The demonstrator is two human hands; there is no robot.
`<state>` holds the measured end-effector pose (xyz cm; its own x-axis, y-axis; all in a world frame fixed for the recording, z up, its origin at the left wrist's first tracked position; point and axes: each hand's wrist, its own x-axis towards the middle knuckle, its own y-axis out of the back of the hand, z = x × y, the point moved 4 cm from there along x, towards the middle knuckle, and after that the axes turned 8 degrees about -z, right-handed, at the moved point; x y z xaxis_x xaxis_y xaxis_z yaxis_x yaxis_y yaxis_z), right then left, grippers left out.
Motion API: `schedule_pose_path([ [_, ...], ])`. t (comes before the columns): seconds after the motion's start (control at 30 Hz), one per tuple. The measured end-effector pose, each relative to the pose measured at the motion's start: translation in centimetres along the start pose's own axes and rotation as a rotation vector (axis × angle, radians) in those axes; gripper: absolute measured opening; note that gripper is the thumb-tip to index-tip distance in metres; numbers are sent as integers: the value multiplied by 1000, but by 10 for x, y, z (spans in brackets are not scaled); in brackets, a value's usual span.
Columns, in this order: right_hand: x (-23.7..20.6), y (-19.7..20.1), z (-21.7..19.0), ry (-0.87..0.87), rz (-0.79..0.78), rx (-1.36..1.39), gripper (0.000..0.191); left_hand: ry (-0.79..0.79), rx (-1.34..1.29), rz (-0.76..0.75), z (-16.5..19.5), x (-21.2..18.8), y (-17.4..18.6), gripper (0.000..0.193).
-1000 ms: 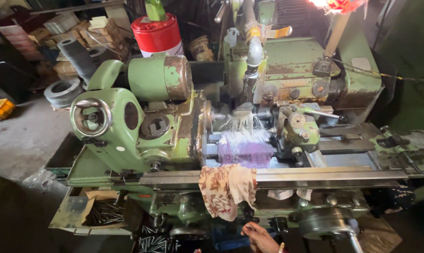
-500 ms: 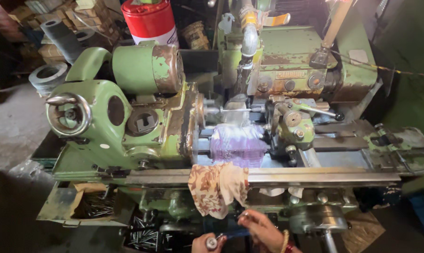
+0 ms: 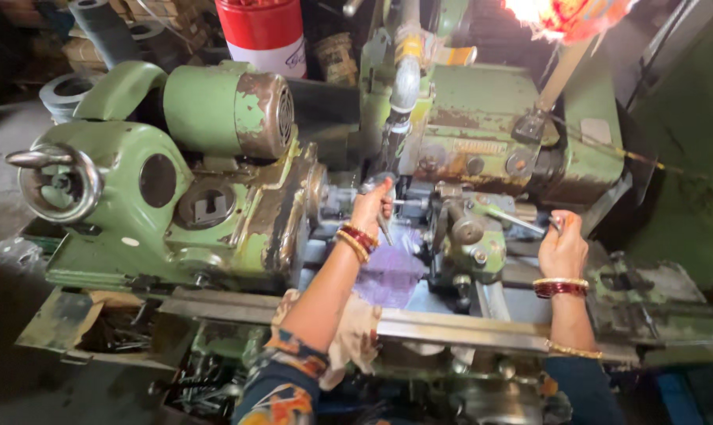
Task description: The person operates a metal lathe to machine small cylindrical metal rods. They repeatedly load a rod into the chuck, engage the cutting tool, and remove the finished piece, placing it into a green bin. The process is repeated for multiple rods throughout the clip.
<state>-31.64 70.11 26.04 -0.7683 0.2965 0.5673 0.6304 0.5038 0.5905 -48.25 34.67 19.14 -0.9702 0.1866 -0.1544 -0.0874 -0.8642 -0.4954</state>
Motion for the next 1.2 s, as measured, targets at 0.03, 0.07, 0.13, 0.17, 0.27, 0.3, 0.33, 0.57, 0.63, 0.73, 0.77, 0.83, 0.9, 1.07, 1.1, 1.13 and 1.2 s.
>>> schedule_pose_path([
  [0.03,4,-3,9,24,8,-77,24,68,-38,7,-12,23,-2,30],
  [0.07,8,-7,19,47,15,-154,27,138,-76,14,-22,42,-3,29],
  [0.13,13,-19,39,24,-18,-277,24,149,-25,134,-38,62,1,24],
  [0.17,14,-25,48,9,-35,-338,23,145,40,190,-44,67,3,24],
  [0.27,16,-48,74,-34,-74,-394,27,101,441,324,-57,76,10,30],
  [0.3,16,-56,81,-44,-94,-395,26,93,481,363,-61,76,12,33],
  [0.33,15,-62,88,-56,-113,-396,26,75,511,403,-64,75,13,36],
  [0.57,5,-73,112,-178,-160,-203,38,49,108,527,-89,81,13,33],
  [0.63,4,-72,111,-161,-137,-187,35,-85,151,516,-86,85,11,33],
  [0.73,4,-72,108,-107,-115,-184,34,-109,95,484,-86,87,12,31],
  [0.77,4,-72,107,-83,-106,-182,34,-92,59,469,-86,87,12,31],
  [0.83,4,-73,108,-88,-101,-183,30,-97,150,449,-83,87,14,34],
  [0.9,3,-73,109,-72,-97,-188,32,-87,200,447,-83,87,15,37],
  [1.07,2,-75,114,-169,-146,-46,35,-113,33,466,-87,94,19,39],
  [1.1,3,-75,113,-145,-144,-29,39,-106,6,454,-88,96,19,40],
  [1.13,3,-75,111,-122,-144,-12,43,-98,-21,444,-90,98,19,42],
  [1.2,4,-74,107,-95,-143,16,47,-98,-36,440,-91,100,21,43],
])
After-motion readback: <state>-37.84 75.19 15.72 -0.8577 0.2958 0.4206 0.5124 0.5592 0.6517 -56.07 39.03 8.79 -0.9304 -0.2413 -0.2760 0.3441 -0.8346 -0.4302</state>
